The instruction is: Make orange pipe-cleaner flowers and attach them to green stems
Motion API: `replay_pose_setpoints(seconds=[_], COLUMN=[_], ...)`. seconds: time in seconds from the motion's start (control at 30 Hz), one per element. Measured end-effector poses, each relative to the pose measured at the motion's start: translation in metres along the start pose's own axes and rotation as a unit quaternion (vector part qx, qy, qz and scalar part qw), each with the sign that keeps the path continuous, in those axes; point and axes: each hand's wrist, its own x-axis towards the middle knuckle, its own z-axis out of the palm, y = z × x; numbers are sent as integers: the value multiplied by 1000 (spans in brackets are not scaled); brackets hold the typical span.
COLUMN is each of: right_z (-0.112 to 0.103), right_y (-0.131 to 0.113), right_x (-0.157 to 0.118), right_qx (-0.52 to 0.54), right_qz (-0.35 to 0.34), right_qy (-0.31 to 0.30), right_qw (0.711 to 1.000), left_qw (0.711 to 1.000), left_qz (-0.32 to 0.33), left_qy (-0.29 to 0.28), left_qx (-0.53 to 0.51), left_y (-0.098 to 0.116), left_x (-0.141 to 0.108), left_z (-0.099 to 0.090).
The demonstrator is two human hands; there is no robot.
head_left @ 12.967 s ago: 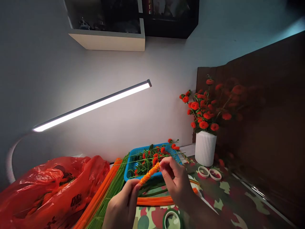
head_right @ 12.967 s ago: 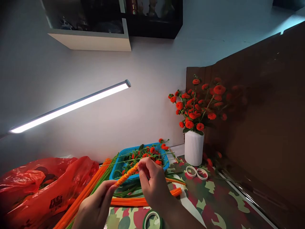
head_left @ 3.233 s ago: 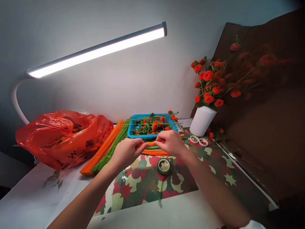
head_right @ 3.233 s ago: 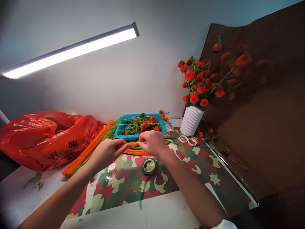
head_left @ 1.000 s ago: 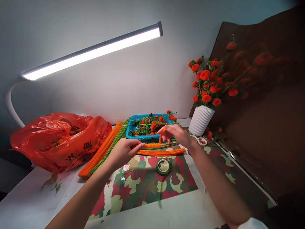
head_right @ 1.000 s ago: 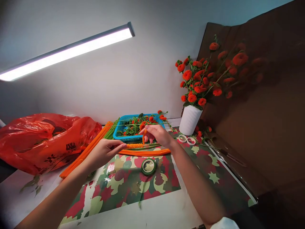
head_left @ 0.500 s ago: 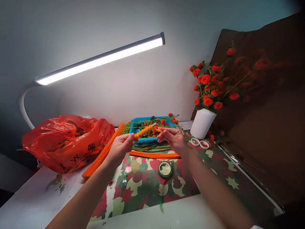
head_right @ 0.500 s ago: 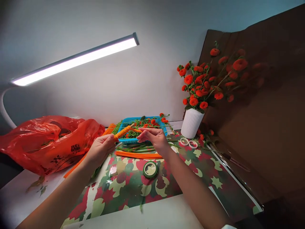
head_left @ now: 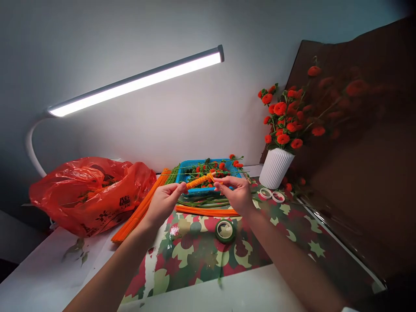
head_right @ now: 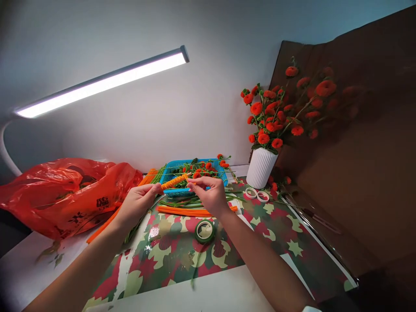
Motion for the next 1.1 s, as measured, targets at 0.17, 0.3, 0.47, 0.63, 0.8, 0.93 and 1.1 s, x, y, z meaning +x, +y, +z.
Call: replay_pose_setpoints(seconds=[0.17,0.3,0.47,0.63,0.8,0.93,1.1], right_z=[-8,-21,-28,-22,-8,3,13], right_y=[12,7,-3,-8,-10,-7,-3], right_x=[12,18,19,13,0,-8,-11], right_qx=[40,16,-56,-134,-204,-201,-9], right_qz=[71,117,128,85,-29,-196,-170], right_qy=[-43,-109,-145,-122,13,135,173], right_qw=[996,987,980,980,978,950,970], left_qw=[999,996,990,979,999,988,952], left_qz=[7,24,40,82,-5,-68,-153], left_qy=[-49,-86,-121,-120,-14,-8,-56], left_qx=[-16,18,63,143,-28,-138,-260], left_y=[-3,1,3,9,17,7,-4], left_x=[0,2,3,-1,-5,-12,-27], left_z=[0,-8,-17,-20,-5,26,67])
